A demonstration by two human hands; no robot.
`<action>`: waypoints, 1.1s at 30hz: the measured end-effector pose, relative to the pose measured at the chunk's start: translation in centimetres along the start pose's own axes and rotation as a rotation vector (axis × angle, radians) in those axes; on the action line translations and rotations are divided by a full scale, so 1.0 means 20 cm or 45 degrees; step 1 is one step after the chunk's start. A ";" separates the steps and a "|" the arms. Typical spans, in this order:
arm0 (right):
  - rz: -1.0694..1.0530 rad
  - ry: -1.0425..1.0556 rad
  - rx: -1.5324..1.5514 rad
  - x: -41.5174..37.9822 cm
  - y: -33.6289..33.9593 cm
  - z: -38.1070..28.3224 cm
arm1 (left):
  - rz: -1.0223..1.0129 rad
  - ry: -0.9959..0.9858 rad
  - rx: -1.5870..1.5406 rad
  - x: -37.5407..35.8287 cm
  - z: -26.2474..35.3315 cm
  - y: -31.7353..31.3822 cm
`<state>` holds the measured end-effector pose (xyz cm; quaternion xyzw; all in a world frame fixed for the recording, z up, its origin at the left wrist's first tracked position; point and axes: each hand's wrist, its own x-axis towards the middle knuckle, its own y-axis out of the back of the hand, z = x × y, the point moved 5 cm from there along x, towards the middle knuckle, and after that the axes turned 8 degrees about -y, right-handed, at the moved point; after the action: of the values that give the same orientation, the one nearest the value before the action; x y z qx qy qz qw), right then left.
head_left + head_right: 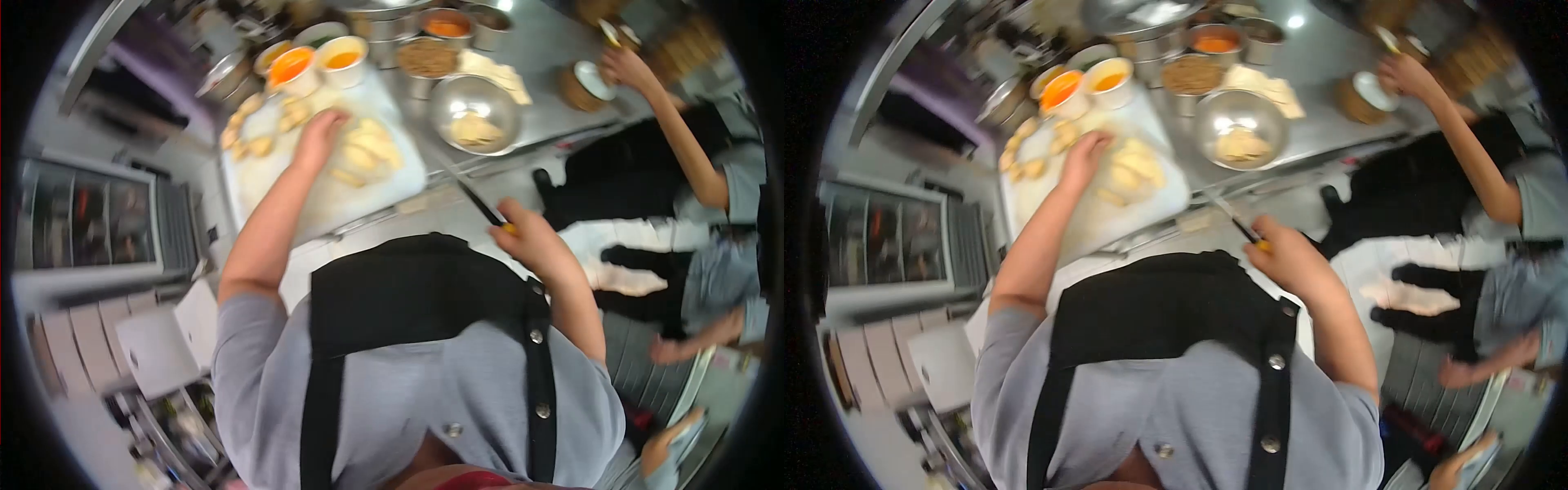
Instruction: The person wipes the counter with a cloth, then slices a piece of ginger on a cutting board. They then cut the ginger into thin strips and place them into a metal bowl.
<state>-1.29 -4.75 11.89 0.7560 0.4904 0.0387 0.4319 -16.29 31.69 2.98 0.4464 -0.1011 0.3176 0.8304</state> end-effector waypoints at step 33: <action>-0.889 -0.078 0.668 0.56 -0.55 -0.11 | 0.583 0.780 0.293 -0.11 0.32 -0.43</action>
<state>-4.32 6.85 1.59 0.6298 0.6966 -0.2581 0.2268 -11.88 22.10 -0.06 0.3869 0.0906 0.6222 0.6745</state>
